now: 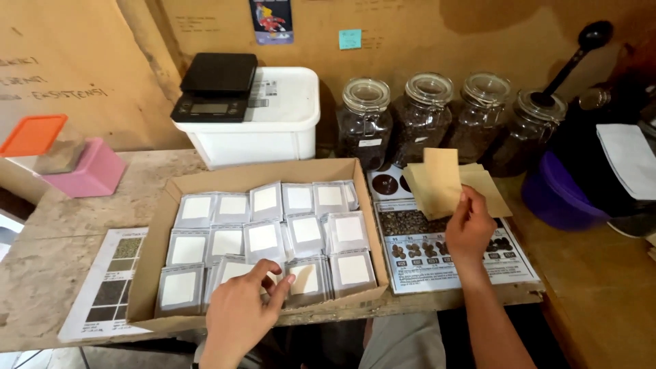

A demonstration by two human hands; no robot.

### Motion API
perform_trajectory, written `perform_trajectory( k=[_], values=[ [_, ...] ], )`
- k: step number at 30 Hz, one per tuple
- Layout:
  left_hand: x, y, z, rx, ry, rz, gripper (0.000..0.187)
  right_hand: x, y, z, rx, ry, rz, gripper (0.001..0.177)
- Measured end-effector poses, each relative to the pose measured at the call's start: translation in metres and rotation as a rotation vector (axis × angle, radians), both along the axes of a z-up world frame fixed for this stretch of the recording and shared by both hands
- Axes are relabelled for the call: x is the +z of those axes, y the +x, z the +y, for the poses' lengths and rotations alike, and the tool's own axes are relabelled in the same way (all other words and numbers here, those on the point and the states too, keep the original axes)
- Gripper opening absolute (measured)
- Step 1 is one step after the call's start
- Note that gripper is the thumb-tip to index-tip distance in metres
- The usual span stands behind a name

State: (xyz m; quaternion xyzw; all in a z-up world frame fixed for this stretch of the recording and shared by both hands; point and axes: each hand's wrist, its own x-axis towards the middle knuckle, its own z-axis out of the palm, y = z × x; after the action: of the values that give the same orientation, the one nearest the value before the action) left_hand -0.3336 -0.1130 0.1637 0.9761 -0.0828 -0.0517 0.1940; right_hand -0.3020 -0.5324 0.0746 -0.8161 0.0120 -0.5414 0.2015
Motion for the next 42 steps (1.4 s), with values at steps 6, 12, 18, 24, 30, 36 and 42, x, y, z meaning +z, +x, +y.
perform_trajectory(
  k=[6, 12, 18, 24, 30, 36, 42],
  values=[
    [0.0, 0.002, 0.001, -0.029, -0.029, -0.02, 0.037, 0.065, -0.027, 0.069, 0.218, 0.545, 0.241, 0.026],
    [0.01, 0.003, 0.005, -0.084, -0.146, -0.073, 0.046, 0.092, -0.037, 0.133, 0.492, 0.613, 0.314, 0.021],
    [0.031, -0.001, 0.015, -0.179, -0.567, 0.141, 0.051, 0.092, -0.036, 0.184, 0.8, 0.58, 0.658, 0.026],
    [0.017, 0.0, 0.023, -0.09, -1.063, -0.006, 0.022, 0.094, -0.04, 0.222, 0.84, 0.941, 0.713, 0.038],
    [0.018, -0.002, 0.021, -0.007, -1.054, -0.046, 0.022, 0.095, -0.037, 0.227, 0.752, 0.944, 0.879, 0.024],
    [0.013, -0.004, 0.002, 0.302, -1.042, -0.425, 0.051, 0.091, -0.036, 0.224, 0.676, 0.759, 0.512, 0.012],
    [0.025, -0.005, -0.025, -0.024, -0.66, -0.707, 0.024, 0.079, -0.029, 0.224, 0.759, 0.616, 0.475, 0.017]
  ],
)
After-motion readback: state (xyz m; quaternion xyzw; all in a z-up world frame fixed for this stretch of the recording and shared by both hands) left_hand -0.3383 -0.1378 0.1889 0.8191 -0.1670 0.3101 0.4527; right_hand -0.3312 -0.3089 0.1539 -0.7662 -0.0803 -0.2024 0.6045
